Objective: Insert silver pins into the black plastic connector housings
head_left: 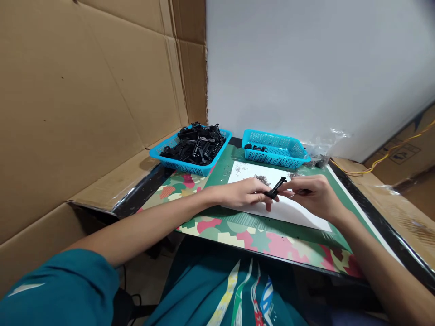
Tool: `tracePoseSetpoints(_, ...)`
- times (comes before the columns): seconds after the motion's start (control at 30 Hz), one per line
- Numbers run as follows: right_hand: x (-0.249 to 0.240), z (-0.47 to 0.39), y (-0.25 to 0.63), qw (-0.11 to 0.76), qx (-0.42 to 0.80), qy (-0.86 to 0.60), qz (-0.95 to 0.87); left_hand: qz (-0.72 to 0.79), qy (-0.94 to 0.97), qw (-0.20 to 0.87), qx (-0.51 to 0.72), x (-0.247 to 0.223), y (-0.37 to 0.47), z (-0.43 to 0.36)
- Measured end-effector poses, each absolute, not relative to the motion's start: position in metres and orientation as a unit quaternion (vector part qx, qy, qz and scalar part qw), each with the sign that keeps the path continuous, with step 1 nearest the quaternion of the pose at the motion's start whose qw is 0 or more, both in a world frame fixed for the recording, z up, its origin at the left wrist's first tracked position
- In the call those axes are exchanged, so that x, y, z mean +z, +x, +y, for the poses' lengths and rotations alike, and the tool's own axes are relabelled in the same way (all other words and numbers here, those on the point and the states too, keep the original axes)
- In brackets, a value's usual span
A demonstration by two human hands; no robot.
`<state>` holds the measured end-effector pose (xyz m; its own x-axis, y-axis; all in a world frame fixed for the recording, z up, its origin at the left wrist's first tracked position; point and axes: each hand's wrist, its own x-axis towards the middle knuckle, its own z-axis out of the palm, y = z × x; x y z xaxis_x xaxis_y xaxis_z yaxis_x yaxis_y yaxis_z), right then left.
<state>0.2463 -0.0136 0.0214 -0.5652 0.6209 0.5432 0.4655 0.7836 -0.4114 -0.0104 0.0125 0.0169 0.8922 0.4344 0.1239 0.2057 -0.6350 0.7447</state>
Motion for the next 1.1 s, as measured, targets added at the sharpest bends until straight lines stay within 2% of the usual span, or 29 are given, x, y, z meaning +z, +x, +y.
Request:
tracePoseSetpoints(0.1,0.023,-0.013,0.248,0.344,0.115,-0.303,-0.881,0.187,0.891,0.386,0.148,0.018,-0.01,0.012)
tracePoseSetpoints(0.37,0.018,-0.008,0.252,0.312,0.108,-0.347,-0.878,0.288,0.854,0.327,0.283,0.011,-0.007,0.016)
tracePoseSetpoints(0.6,0.016,-0.004,0.251,0.297,0.082,-0.36,-0.881,0.307,0.879,0.215,0.296,0.007,-0.007,0.013)
tracePoseSetpoints(0.87,0.016,0.003,0.262,0.32,0.021,-0.362,-0.875,0.321,0.893,0.159,0.273,0.003,-0.007,0.012)
tracePoseSetpoints(0.97,0.014,0.007,0.265,0.35,-0.019,-0.403,-0.846,0.33,0.894,0.148,0.265,-0.001,-0.007,0.012)
tracePoseSetpoints(1.03,0.012,0.01,0.265,0.393,-0.005,-0.452,-0.801,0.332,0.896,0.141,0.261,-0.003,-0.007,0.012)
tracePoseSetpoints(1.1,0.01,0.012,0.263,0.432,0.07,-0.486,-0.756,0.328,0.898,0.138,0.259,-0.005,-0.006,0.011)
